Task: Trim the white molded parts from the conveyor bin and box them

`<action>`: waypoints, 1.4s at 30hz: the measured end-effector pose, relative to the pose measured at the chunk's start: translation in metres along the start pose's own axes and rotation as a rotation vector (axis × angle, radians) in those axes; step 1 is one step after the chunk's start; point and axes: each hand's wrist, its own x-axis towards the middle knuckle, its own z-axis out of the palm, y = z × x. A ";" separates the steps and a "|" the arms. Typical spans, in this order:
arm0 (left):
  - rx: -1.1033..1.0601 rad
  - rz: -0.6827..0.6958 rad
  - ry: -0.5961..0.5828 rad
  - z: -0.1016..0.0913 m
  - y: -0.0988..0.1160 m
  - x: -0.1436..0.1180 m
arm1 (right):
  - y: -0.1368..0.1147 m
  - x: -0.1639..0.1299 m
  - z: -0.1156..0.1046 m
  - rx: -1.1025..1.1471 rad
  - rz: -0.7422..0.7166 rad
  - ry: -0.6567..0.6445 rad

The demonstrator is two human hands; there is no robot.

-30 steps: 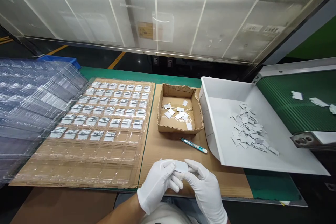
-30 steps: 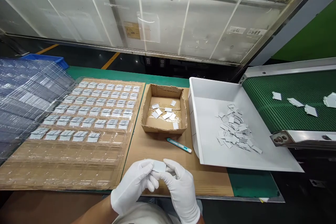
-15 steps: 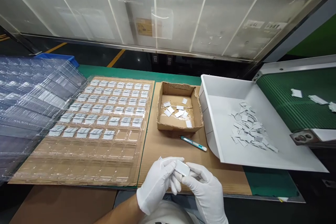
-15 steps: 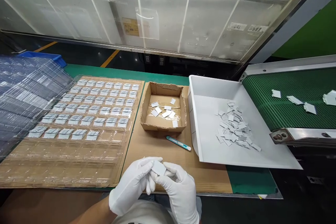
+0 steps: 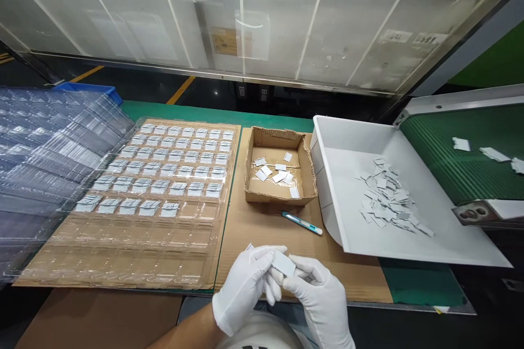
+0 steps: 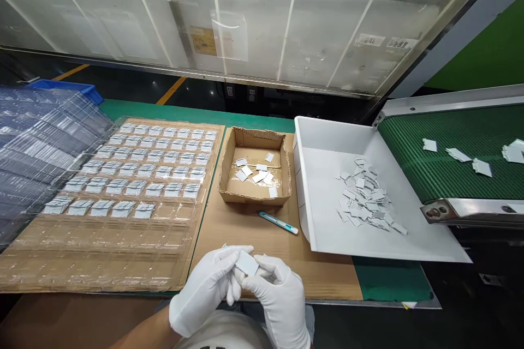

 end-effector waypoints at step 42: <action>0.306 -0.081 0.004 -0.005 0.016 0.003 | 0.011 0.015 -0.012 -0.640 -0.823 0.017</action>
